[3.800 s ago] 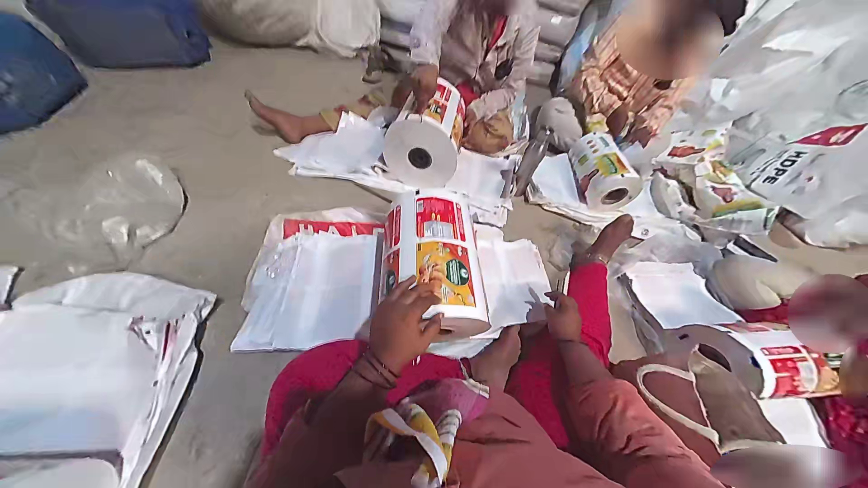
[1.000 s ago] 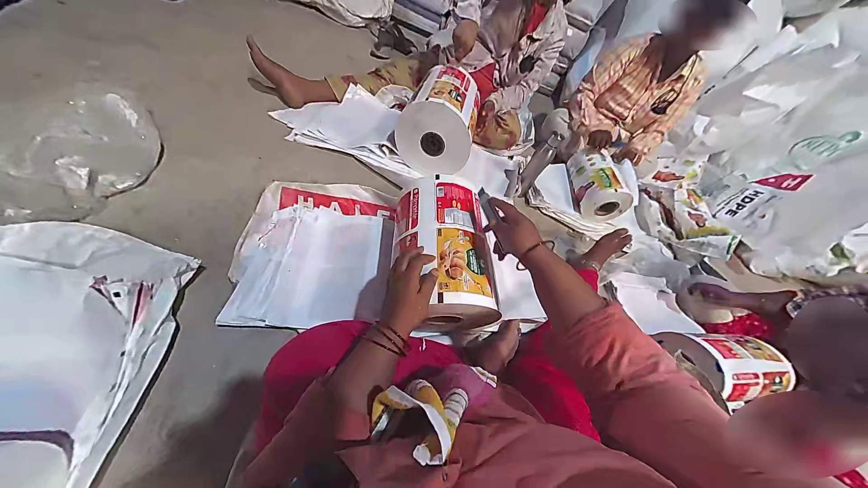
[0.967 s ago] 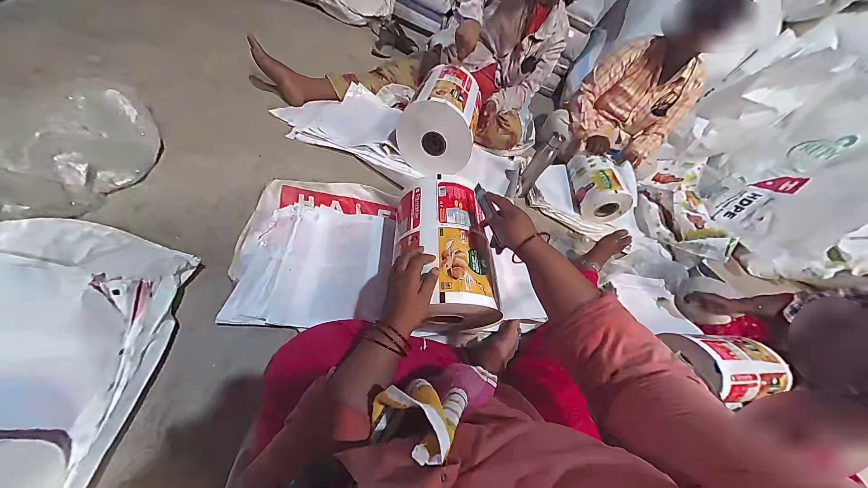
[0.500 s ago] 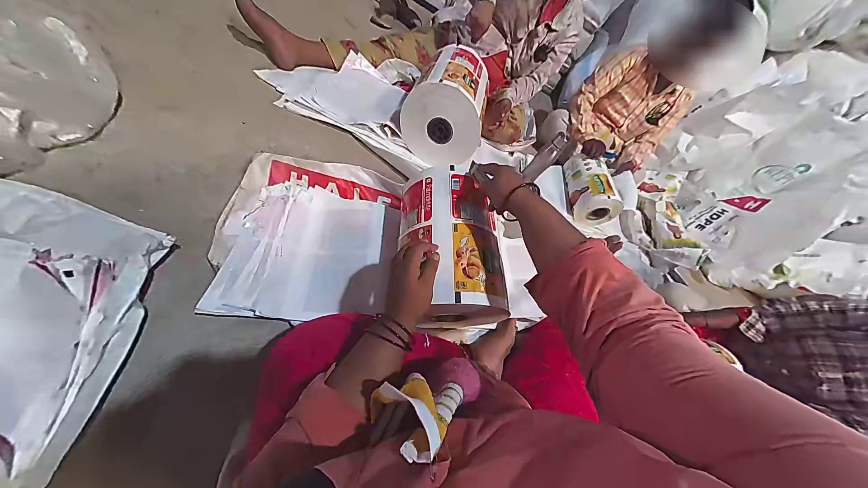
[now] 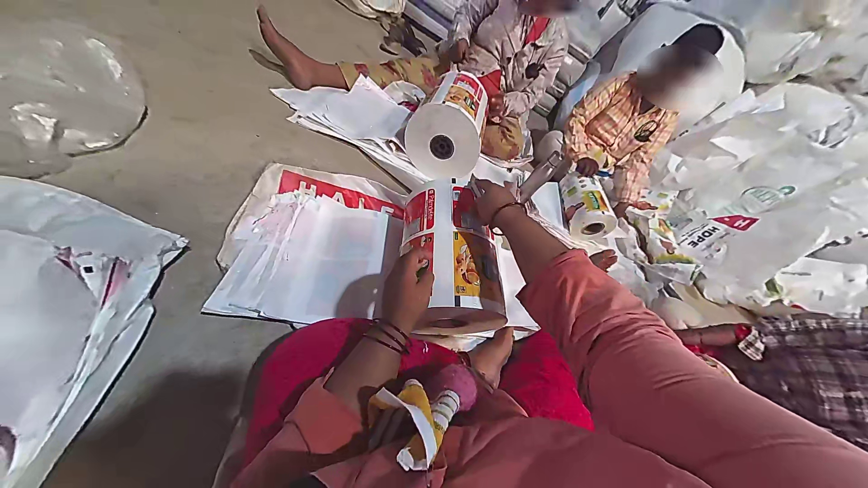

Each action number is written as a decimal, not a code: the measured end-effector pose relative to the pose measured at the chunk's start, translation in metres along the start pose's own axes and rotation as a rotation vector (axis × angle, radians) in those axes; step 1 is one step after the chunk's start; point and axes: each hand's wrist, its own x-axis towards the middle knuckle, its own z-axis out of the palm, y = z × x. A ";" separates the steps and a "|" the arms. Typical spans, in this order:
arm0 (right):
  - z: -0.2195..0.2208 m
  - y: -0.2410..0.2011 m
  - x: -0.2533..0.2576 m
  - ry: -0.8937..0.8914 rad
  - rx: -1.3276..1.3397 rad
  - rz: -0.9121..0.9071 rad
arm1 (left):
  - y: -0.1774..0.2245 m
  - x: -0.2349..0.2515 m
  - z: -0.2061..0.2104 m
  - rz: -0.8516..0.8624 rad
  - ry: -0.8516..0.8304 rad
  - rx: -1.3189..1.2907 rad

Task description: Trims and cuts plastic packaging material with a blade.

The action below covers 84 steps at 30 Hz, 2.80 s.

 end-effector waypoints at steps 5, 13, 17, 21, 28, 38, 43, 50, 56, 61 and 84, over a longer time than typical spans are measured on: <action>0.001 0.010 0.005 -0.002 0.064 -0.024 | 0.001 0.002 0.001 0.006 0.036 0.028; -0.015 0.009 -0.001 -0.133 0.101 0.009 | 0.002 0.004 0.001 0.011 0.048 0.053; -0.016 0.011 -0.022 -0.182 0.074 0.011 | 0.003 0.005 0.000 0.005 0.034 0.051; -0.014 0.023 -0.084 -0.277 0.073 0.017 | 0.000 0.004 -0.001 -0.012 0.035 0.027; -0.005 0.025 -0.186 -0.158 0.142 0.027 | 0.000 -0.001 0.005 0.020 0.028 0.003; -0.006 0.023 -0.057 -0.032 0.329 0.078 | -0.003 0.000 0.001 0.010 0.026 0.041; -0.007 0.023 -0.036 0.158 0.067 -0.129 | -0.005 0.003 0.001 -0.007 0.013 0.030; -0.001 0.048 -0.010 -0.060 -0.103 -0.436 | -0.009 0.009 0.002 0.019 0.040 -0.019; -0.003 0.071 0.000 -0.051 -0.077 -0.543 | -0.010 0.009 0.003 0.048 0.024 -0.019; 0.003 0.074 -0.007 -0.086 0.028 -0.554 | -0.009 0.010 0.004 0.052 0.041 -0.019; 0.009 0.029 -0.117 -0.230 0.111 0.069 | -0.006 0.010 0.002 -0.023 0.030 -0.018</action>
